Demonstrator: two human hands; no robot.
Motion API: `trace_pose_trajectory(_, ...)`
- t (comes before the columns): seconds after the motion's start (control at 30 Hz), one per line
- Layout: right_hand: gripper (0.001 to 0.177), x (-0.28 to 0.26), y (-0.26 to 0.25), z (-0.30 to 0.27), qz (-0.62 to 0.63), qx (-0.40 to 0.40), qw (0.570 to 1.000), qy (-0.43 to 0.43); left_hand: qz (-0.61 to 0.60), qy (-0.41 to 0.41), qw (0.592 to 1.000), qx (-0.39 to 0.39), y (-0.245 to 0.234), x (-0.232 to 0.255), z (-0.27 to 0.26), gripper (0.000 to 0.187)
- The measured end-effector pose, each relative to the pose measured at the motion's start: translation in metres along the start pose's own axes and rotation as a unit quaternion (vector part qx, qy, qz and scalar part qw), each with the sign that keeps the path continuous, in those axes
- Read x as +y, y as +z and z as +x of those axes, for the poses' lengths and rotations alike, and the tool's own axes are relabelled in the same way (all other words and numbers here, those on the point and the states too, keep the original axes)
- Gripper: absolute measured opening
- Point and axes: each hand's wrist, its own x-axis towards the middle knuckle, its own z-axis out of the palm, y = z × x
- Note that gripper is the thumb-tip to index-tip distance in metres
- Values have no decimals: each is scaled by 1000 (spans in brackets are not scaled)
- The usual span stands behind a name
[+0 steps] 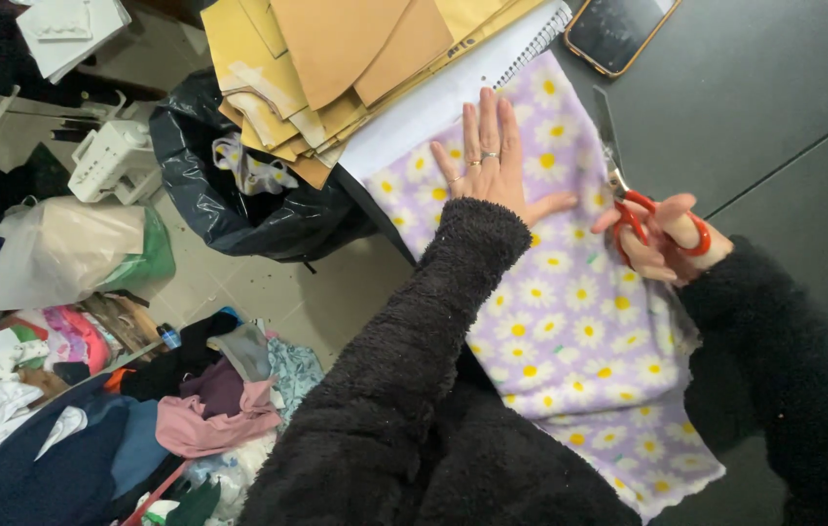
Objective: The recorder is using paper patterns to mark and cut out pieces of floral-patterned fabric using an electric rotary cutter and scissors.
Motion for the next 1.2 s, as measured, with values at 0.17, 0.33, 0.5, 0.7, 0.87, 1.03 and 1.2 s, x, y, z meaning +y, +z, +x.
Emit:
trace_pose_trajectory(0.17, 103, -21, 12, 18, 18, -16, 1000, -15, -18, 13, 999, 41, 5, -2, -6, 154)
trace_pose_trajectory(0.33, 92, -14, 5, 20, -71, 118, 990, 9, -52, 70, 978, 189, 26, -8, -9, 153)
trace_pose_trajectory(0.5, 84, -17, 8, 36, 25, -6, 998, -52, -91, 74, 972, 204, 24, -7, -11, 153)
trace_pose_trajectory(0.7, 35, -44, 14, 51, -18, 111, 993, 41, -83, 65, 976, 190, 27, -9, -11, 151)
trace_pose_trajectory(0.87, 36, -39, 5, 60, -65, 88, 994, 8, -84, 50, 982, 163, 19, -6, -11, 150)
trace_pose_trajectory(1.03, 66, -63, 20, 71, 11, 27, 999, -45, -74, 56, 984, 151, 22, -8, -11, 149)
trace_pose_trajectory(1.2, 76, -61, 8, 77, -142, 72, 985, -58, -60, 54, 987, 141, 19, -6, -10, 149)
